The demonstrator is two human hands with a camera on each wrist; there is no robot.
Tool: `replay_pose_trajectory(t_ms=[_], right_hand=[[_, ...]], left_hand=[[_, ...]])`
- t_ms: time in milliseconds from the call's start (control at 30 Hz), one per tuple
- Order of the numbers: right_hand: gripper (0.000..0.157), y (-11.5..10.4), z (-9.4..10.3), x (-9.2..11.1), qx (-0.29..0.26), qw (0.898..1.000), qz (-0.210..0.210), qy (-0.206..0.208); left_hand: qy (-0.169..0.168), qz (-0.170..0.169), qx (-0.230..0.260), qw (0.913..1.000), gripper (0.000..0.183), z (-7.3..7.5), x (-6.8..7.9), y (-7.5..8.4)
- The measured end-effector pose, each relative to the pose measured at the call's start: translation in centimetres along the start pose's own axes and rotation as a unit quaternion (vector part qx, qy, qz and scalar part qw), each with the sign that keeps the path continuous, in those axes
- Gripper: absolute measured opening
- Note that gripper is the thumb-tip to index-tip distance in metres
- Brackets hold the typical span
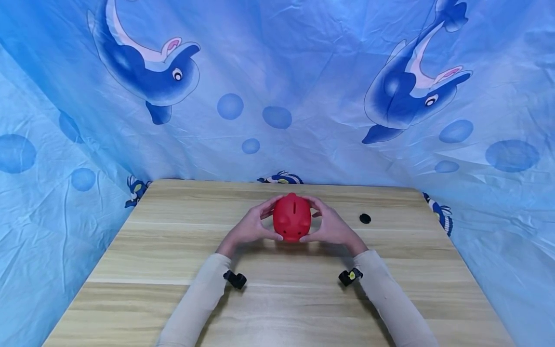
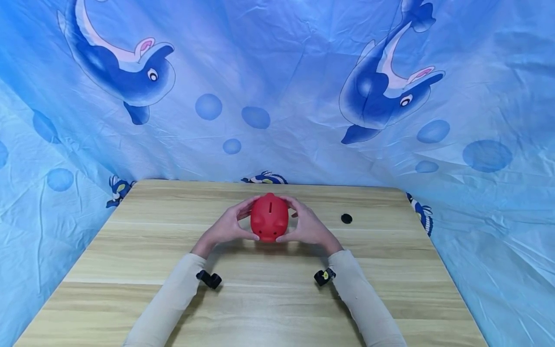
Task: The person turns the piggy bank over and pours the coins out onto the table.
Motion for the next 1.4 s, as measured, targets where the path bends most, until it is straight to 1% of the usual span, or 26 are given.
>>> replay_pose_trajectory(t_ms=[267,500,700,833,1033,1200,1400], right_hand=[[0.109,-0.56,0.06,0.15,0.023,0.999,-0.002,0.024],[0.108,-0.53,0.04,0.09,0.025,0.999,0.004,0.03],[0.11,-0.49,0.06,0.17,0.03,0.999,0.012,0.031],[0.112,-0.64,0.08,0.18,0.034,0.999,0.009,0.032],[0.113,-0.74,0.04,0.37,0.047,0.998,0.001,0.044],[0.112,-0.81,-0.02,0.48,0.056,0.997,0.012,0.055],[0.111,-0.69,0.0,0.49,0.061,0.996,0.021,0.064]], left_hand=[[0.006,-0.016,-0.012,0.9998,0.103,-0.07,-0.22,0.7],[0.018,-0.018,-0.015,0.9996,0.103,-0.08,-0.16,0.57],[0.025,-0.023,-0.013,0.9993,0.104,-0.14,-0.13,0.47],[0.031,-0.027,-0.01,0.9991,0.105,-0.19,-0.1,0.51],[0.043,-0.042,-0.028,0.9978,0.103,-0.45,-0.07,0.53],[0.053,-0.05,-0.043,0.9964,0.103,-0.64,-0.06,0.38],[0.045,-0.052,-0.053,0.9962,0.104,-0.68,-0.22,0.55]])
Point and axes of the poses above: each hand's wrist, its own x-axis away from the middle knuckle, its own z-axis out of the back of the hand, y = z × x, the point moved 5 cm from there along -x, towards the middle knuckle, and after that the axes turned 10 degrees about -z, right-handed, at the moved point
